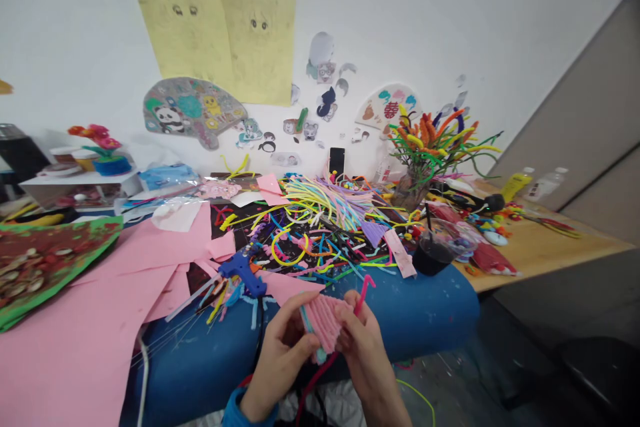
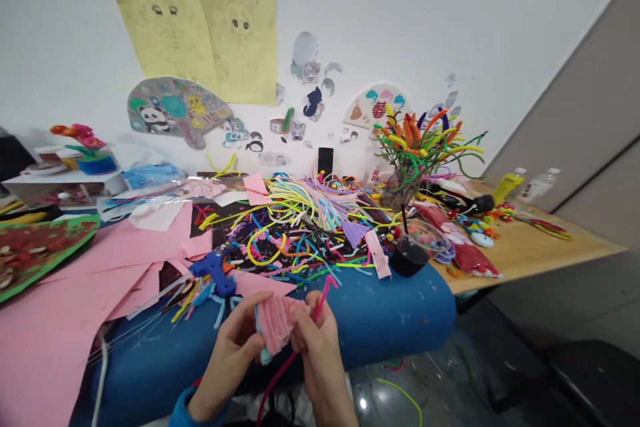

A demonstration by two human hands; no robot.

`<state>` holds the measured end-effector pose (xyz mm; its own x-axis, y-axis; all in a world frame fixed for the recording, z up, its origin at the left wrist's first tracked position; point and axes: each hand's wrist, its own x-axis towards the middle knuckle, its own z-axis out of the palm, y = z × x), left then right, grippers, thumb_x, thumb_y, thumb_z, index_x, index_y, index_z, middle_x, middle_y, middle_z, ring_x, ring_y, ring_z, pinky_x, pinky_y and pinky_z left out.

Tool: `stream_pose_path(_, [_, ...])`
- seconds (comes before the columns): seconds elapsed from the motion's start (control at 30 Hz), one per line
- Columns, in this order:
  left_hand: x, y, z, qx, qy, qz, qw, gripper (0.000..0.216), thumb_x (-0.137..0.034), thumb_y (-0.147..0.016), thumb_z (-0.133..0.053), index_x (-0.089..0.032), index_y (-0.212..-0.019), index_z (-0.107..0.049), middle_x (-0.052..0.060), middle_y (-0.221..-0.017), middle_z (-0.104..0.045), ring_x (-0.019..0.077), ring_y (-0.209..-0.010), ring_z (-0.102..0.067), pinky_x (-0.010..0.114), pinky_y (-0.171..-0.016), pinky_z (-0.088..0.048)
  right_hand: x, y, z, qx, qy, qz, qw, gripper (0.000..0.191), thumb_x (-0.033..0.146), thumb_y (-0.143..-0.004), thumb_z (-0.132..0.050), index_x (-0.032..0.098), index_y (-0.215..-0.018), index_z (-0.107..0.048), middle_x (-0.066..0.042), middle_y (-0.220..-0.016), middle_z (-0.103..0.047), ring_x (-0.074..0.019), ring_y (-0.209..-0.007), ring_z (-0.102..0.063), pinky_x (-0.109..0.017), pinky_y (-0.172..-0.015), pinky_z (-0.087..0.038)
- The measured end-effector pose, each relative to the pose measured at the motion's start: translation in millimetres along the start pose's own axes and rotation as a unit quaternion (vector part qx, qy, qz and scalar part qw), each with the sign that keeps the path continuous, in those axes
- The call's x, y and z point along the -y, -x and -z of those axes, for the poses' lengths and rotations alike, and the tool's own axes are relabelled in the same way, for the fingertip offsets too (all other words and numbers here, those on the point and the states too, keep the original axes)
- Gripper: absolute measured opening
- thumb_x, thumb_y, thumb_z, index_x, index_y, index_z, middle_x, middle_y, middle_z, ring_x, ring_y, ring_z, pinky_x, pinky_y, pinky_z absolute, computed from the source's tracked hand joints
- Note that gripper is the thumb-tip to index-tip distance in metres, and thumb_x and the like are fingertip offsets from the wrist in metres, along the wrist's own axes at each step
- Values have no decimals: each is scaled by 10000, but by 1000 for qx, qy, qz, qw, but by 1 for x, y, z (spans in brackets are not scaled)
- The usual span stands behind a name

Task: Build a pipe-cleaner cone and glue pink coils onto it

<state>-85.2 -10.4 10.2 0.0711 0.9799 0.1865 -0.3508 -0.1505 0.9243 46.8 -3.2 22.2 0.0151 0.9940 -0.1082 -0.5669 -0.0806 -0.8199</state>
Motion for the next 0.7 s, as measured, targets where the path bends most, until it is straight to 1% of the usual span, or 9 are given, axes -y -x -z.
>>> stream_pose_path(0.1, [0,-3,-3,3,-1,9,1000,461,-479,-797,-708,-210,-1162,-622,27,-751,-659,112,-454,-546,200,-394,-407,-2,-1,-1,-67,38,69,995,526,463,-659,-832,238,-775,-371,147,-526,-315,-34,-430,-231,-143,-410,-237])
stream_pose_path(0.2, [-1,-6,-8,25,30,27,999,360,-447,-830,-684,-227,-1084,-552,6,-740,-658,124,-469,-596,212,-437,-460,-4,-2,4,-127,93,141,978,516,453,-635,-852,230,-834,-431,119,-614,-394,-42,-489,-353,-146,-471,-333])
stream_pose_path(0.27, [0,-6,-11,21,60,50,997,325,-401,-845,-682,-243,-1055,-491,-22,-692,-654,129,-458,-609,237,-488,-494,-3,-2,8,-110,120,165,973,500,464,-669,-832,237,-900,-451,89,-698,-497,-47,-513,-395,-164,-509,-378])
stream_pose_path(0.37, [2,-5,-15,-38,104,64,992,341,-371,-828,-709,-249,-1014,-450,-38,-661,-654,138,-499,-635,249,-549,-504,0,-3,16,-59,153,199,966,434,513,-762,-754,253,-964,-472,42,-833,-583,-50,-501,-381,-186,-497,-374])
stream_pose_path(0.47, [2,-7,-22,-113,148,76,980,382,-336,-766,-771,-219,-1030,-520,-19,-719,-680,135,-583,-647,251,-609,-520,1,-4,23,-26,204,240,949,418,633,-826,-622,257,-987,-535,23,-838,-559,-88,-556,-433,-208,-491,-369])
stream_pose_path(0.53, [0,-8,-28,-156,196,80,965,409,-329,-718,-802,-190,-1045,-599,1,-776,-701,137,-621,-645,273,-653,-546,2,-3,25,-19,250,256,934,463,683,-897,-451,261,-1041,-574,-1,-851,-565,-131,-643,-504,-236,-530,-400])
stream_pose_path(0.6, [-2,-10,-34,-187,253,91,945,357,-338,-679,-817,-168,-960,-677,24,-810,-719,158,-673,-660,300,-690,-568,4,0,25,-19,313,267,911,459,605,-984,-303,270,-1070,-605,-23,-898,-591,-165,-761,-557,-269,-624,-439])
stream_pose_path(0.63, [-3,-10,-36,-198,283,99,933,306,-340,-669,-816,-159,-889,-703,34,-808,-727,171,-701,-671,310,-707,-576,5,2,24,-19,353,277,894,428,532,-1015,-283,275,-1062,-622,-28,-922,-602,-175,-823,-568,-286,-687,-446])
stream_pose_path(0.7, [-5,-12,-39,-205,337,118,911,205,-311,-675,-799,-149,-779,-727,45,-783,-739,184,-738,-686,310,-724,-583,9,4,22,-7,438,313,843,329,389,-1029,-351,278,-1012,-660,-27,-934,-619,-185,-888,-567,-306,-772,-434])
